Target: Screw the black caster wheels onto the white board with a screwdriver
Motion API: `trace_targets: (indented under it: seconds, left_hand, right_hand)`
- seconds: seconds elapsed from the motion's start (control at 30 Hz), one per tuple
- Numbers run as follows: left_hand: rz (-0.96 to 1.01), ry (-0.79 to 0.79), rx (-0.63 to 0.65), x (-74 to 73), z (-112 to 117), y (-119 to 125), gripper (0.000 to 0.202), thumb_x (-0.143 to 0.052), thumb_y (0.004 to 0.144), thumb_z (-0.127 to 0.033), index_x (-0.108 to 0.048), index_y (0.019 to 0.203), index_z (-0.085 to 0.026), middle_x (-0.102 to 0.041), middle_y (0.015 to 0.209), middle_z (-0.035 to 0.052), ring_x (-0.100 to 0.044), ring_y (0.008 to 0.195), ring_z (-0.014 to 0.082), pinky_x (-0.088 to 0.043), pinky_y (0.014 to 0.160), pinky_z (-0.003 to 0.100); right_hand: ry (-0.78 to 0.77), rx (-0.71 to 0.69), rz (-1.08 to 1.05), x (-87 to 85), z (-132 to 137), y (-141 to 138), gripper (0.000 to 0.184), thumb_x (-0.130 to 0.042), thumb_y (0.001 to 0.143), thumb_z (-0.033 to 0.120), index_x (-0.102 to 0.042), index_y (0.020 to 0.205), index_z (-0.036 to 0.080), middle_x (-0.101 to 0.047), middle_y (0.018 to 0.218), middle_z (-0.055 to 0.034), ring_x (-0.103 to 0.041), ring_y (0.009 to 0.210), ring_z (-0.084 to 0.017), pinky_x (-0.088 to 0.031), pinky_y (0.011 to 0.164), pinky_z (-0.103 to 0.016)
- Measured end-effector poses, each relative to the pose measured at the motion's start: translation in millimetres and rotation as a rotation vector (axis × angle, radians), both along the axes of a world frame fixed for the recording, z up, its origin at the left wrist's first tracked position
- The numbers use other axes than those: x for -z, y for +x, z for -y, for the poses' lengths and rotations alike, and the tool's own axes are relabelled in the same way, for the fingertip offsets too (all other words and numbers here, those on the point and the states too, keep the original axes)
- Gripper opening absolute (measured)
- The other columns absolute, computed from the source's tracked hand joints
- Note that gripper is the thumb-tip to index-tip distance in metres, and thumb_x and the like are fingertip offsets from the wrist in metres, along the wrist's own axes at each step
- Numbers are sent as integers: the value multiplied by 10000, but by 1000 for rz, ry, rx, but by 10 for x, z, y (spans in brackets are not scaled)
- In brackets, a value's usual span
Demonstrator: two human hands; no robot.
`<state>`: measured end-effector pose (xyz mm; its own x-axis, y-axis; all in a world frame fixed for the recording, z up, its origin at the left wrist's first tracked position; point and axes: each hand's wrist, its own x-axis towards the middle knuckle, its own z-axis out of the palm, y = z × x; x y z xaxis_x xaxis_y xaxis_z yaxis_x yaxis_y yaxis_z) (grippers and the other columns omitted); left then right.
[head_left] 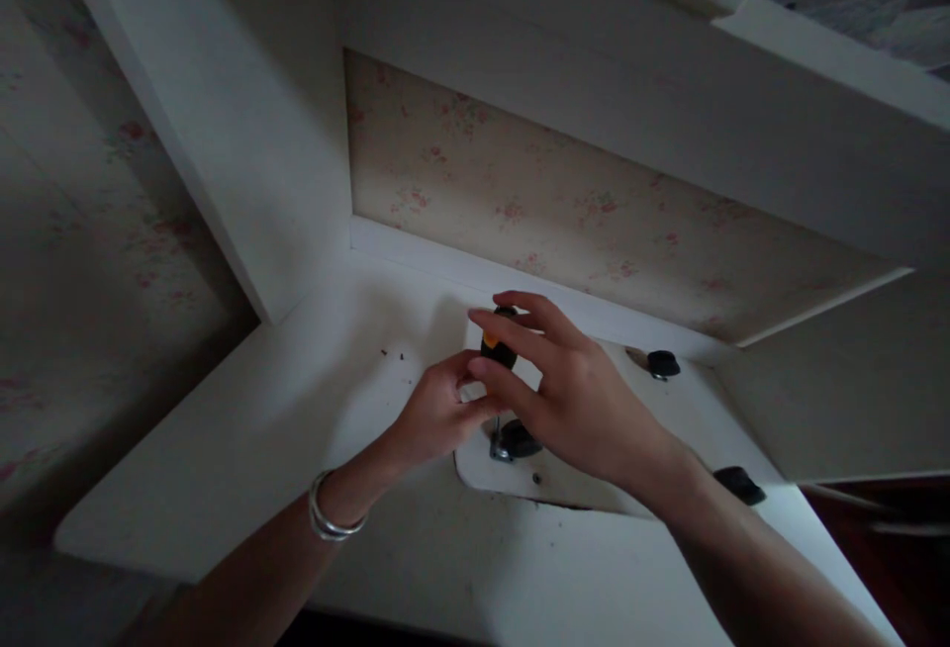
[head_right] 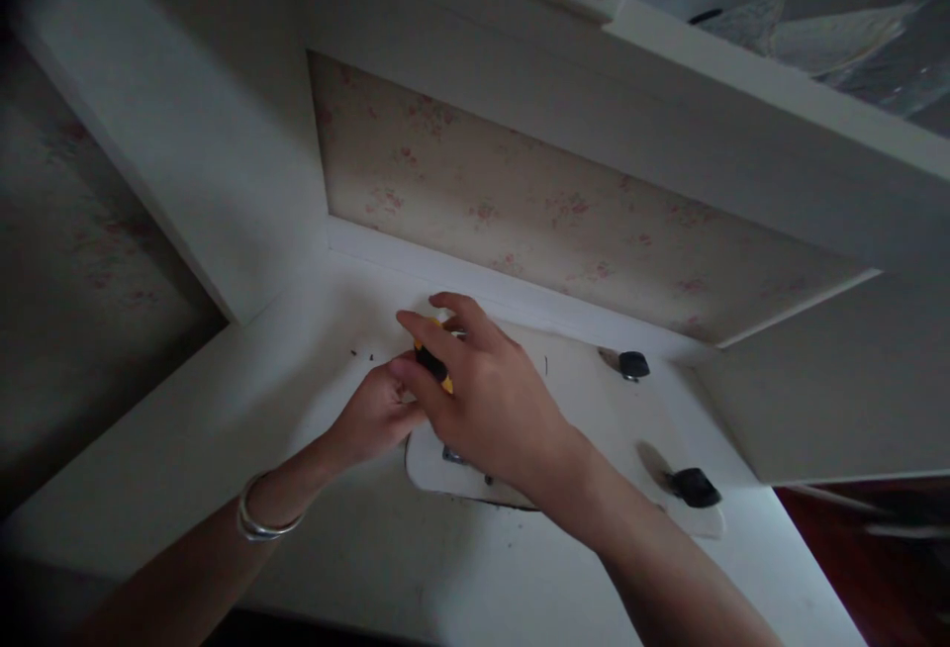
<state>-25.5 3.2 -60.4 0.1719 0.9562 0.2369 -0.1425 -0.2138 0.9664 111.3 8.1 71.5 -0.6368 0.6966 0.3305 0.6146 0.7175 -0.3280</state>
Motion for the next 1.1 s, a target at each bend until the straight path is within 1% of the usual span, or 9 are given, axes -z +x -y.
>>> trace_targets:
  seconds: [0.17, 0.3, 0.4, 0.5, 0.63, 0.77, 0.83, 1.0, 1.1]
  left_hand:
    - [-54, 48, -54, 51, -8, -12, 279, -776, 780, -302, -643, 996, -187, -696, 1002, 47, -653, 968, 218, -530, 861, 353]
    - [30, 46, 127, 3, 35, -52, 245, -592, 934, -327, -635, 1132, -189, -692, 1136, 79, -638, 1084, 223, -510, 926, 362]
    - [5, 24, 125, -15, 52, -43, 237, -588, 936, -335, -665, 1094, -177, -716, 1107, 80, -650, 1059, 223, -509, 917, 359]
    - [-56, -18, 11, 16, 35, 7, 236, -728, 830, -328, -677, 994, -167, -729, 996, 65, -667, 949, 220, -526, 860, 356]
    - [-48, 18, -61, 32, 12, 46, 327, -798, 759, -326, -651, 1008, -176, -702, 988, 61, -656, 940, 223, -534, 857, 363]
    - [102, 68, 123, -51, 30, 22, 265, -614, 916, -316, -620, 1146, -183, -674, 1166, 94, -642, 1057, 218, -521, 921, 361]
    - [119, 39, 154, -80, 30, 22, 230, -588, 931, -307, -631, 1115, -175, -701, 1115, 85, -660, 1013, 207, -528, 901, 351]
    - [50, -26, -65, -48, -17, 53, 273, -794, 758, -270, -641, 962, -172, -716, 944, 48, -672, 901, 204, -542, 847, 348]
    - [35, 4, -39, -52, -14, 20, 288, -779, 783, -316, -645, 989, -168, -705, 959, 59, -665, 896, 202, -538, 821, 340]
  right_hand:
    - [19, 22, -9, 19, 8, -17, 341, -551, 942, 179, -648, 1268, 199, -633, 1153, -74, -656, 928, -188, -558, 797, -353]
    - [-94, 18, -31, -58, 46, -10, 349, -493, 923, 90, -618, 1229, 202, -641, 1222, -37, -643, 1016, -172, -532, 871, -335]
    - [-130, 63, -53, -61, 55, -10, 263, -543, 927, 155, -626, 1171, 209, -688, 1124, -22, -664, 959, -172, -536, 831, -330]
    - [6, 105, -41, -5, 41, -12, 289, -625, 916, 299, -657, 1179, 183, -717, 1052, -54, -673, 946, -223, -545, 837, -384]
    - [69, 74, -26, 32, 31, 11, 333, -575, 937, 217, -642, 1259, 160, -696, 1203, -78, -650, 1094, -224, -535, 938, -379]
    - [-7, 30, 18, -17, 49, 46, 414, -473, 961, 152, -555, 1365, 115, -571, 1413, -101, -548, 1281, -201, -463, 1074, -362]
    - [-21, 14, 27, -30, 49, 52, 405, -453, 976, 167, -558, 1363, 112, -550, 1434, -110, -499, 1331, -200, -428, 1110, -365]
    - [192, 62, -15, 15, 22, 37, 342, -588, 947, 308, -676, 1242, 160, -625, 1250, -150, -661, 1022, -229, -559, 887, -393]
    - [158, 52, -33, 10, 25, 31, 326, -569, 946, 216, -664, 1253, 160, -654, 1155, -109, -672, 918, -187, -571, 808, -344]
